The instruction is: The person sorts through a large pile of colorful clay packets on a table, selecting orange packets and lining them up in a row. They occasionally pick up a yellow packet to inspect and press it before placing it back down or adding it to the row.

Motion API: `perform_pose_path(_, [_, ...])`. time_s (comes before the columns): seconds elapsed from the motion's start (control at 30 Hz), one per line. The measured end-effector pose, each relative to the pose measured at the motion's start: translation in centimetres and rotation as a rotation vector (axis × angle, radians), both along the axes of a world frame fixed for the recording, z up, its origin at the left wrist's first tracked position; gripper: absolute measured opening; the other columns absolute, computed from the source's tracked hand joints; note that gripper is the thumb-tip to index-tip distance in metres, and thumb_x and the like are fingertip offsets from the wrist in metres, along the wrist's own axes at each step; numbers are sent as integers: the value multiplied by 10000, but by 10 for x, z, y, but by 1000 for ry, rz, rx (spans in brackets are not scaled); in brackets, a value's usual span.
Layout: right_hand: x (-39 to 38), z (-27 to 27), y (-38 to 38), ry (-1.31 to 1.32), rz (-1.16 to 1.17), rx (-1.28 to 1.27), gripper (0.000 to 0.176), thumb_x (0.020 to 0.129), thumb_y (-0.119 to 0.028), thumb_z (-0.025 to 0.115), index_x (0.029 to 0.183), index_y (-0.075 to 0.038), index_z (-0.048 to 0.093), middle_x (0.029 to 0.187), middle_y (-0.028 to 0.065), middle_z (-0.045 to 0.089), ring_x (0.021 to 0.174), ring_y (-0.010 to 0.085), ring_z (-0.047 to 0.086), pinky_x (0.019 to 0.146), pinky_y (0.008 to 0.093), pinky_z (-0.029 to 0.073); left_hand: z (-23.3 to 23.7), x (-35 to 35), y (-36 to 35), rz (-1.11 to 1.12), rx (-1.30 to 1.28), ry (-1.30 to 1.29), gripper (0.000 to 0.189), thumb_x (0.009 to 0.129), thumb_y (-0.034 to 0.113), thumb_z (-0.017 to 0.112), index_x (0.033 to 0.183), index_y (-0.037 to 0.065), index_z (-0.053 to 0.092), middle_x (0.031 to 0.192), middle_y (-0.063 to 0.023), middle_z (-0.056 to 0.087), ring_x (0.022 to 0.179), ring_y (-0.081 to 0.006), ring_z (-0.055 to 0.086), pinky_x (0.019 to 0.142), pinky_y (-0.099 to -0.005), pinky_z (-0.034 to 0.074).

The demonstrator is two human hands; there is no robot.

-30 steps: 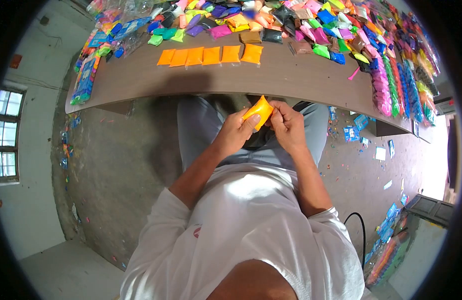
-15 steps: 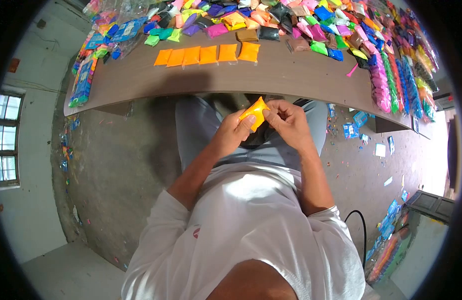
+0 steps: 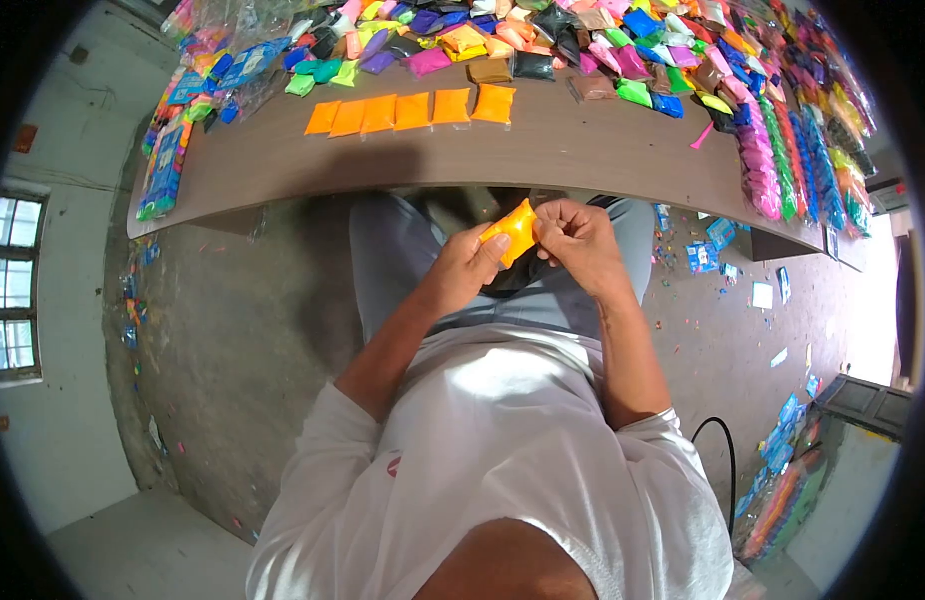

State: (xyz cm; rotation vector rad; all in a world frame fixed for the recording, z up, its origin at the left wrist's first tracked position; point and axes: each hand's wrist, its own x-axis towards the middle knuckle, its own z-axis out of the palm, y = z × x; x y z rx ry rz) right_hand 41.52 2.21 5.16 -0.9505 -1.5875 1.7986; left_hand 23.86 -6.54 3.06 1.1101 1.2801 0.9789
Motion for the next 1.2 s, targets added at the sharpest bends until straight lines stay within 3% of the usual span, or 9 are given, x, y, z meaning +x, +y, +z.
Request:
perform_pose_path(0.27, [-2,-1,-3,163,-19,-74,124,876,-81,577,945,8,630,718,8,601,600,54,553,543,197,459,9,0,-1,38,30,16,396,971,387,447,1030,13,562,733,6,511,609,-53,433,543,-195,381])
perform_pose_path(0.37, [-4,-2,-5,143,-65,-151,119,831,-19,577,924,34,630,736,13,607,613,61,543,545,199,437,11,2,0,27,21,18,366,965,368,474,1013,16,564,737,6,509,619,-52,430,546,-198,381])
perform_pose_path(0.6, [-6,-19,-9,86,-59,101,146,803,-5,600,940,20,646,758,-1,603,635,58,532,565,189,405,2,0,-1,-52,177,165,284,911,273,610,963,1,549,740,5,481,693,-72,413,602,-245,384])
perform_pose_path(0.73, [-9,-5,-17,-76,-83,364,222,766,10,598,979,16,660,810,16,632,670,69,540,592,207,418,3,4,1,-40,237,138,280,919,284,596,970,13,550,750,6,488,708,-77,425,618,-254,391])
perform_pose_path(0.87, [-6,-13,-12,-17,-59,360,266,757,26,586,1015,28,649,867,48,653,693,85,552,622,221,444,6,4,0,5,160,74,282,938,295,555,1006,21,547,760,0,496,665,-66,425,595,-230,391])
perform_pose_path(0.93, [-2,-1,-9,207,72,87,209,838,31,543,1032,43,623,856,29,624,704,50,549,607,189,450,5,2,1,1,101,45,286,947,299,536,1020,23,544,762,-2,503,643,-64,428,582,-223,392])
perform_pose_path(1.03, [-4,10,-15,245,-27,-45,214,866,11,508,1046,41,621,816,27,622,664,59,543,584,191,448,10,-1,0,17,41,-11,291,963,307,497,1043,30,537,767,0,524,604,-61,438,550,-206,391])
perform_pose_path(1.2, [-3,-2,-10,29,15,76,167,890,-5,510,1012,36,615,751,3,600,642,60,535,587,196,453,16,-1,1,-62,27,-94,296,974,322,471,1043,42,536,786,1,547,603,-51,451,528,-190,387])
